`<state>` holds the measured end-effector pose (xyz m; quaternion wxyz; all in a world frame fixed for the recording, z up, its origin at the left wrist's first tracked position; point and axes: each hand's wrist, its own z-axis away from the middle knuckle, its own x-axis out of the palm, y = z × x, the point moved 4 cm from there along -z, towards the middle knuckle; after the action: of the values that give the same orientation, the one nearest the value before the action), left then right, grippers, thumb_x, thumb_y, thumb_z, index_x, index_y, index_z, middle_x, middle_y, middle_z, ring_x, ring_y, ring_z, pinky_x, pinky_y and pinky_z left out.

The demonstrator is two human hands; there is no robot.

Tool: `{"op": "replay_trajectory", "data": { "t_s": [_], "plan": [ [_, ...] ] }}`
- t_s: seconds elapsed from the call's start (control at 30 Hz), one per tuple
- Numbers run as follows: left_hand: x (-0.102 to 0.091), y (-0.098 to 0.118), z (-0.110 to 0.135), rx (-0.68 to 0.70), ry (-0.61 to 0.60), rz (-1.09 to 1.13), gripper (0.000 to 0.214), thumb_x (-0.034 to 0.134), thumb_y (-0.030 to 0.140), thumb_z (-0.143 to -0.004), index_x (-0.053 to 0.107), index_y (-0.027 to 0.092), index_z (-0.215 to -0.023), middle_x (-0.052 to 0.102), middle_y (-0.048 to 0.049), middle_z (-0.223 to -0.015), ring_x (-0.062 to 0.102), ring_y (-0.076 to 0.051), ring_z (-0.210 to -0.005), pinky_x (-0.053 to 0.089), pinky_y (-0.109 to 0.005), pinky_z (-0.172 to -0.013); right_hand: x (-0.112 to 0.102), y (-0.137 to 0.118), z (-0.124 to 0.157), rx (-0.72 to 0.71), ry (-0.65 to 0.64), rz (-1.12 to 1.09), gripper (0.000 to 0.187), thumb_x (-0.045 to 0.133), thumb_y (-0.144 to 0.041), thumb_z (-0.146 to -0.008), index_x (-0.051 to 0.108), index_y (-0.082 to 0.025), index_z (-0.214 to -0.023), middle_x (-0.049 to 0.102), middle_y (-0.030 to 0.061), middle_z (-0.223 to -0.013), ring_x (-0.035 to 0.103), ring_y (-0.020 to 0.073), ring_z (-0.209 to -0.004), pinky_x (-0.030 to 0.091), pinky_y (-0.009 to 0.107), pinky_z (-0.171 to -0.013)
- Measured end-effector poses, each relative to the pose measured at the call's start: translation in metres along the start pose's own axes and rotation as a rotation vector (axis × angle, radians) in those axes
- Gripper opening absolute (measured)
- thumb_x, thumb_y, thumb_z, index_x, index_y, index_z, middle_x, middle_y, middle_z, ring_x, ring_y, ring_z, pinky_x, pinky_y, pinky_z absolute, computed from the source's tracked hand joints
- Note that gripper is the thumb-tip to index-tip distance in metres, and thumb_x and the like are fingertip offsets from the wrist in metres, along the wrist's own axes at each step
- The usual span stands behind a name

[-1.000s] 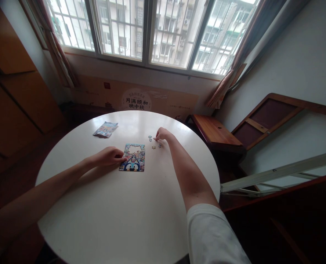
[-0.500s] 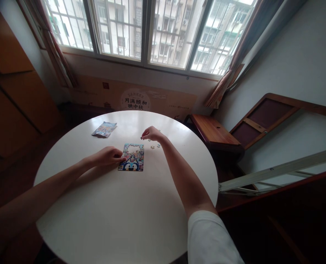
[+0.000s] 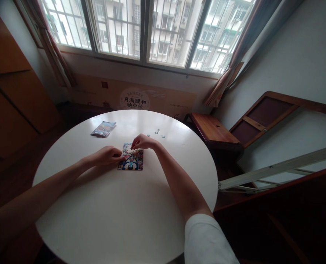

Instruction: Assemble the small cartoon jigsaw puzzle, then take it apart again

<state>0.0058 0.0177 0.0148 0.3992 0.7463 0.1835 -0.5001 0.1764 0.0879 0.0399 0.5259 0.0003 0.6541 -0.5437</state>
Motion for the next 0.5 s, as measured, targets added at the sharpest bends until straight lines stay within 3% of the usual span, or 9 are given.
{"op": "replay_trajectory", "data": {
  "t_s": [0.5],
  "plan": [
    [0.0010, 0.0030, -0.0018, 0.005, -0.002, -0.029, 0.052, 0.047, 0.054, -0.084, 0.048, 0.014, -0.051, 0.033, 0.0044, -0.046, 0.019, -0.007, -0.049, 0.014, -0.026, -0.049, 0.0050, -0.0083, 0.0040, 0.074, 0.037, 0.209, 0.012, 0.072, -0.016, -0.067, 0.075, -0.015, -0.078, 0.070, 0.0045, -0.079, 0.061, 0.0135, -0.069, 0.042, 0.021, -0.059]
  ]
}}
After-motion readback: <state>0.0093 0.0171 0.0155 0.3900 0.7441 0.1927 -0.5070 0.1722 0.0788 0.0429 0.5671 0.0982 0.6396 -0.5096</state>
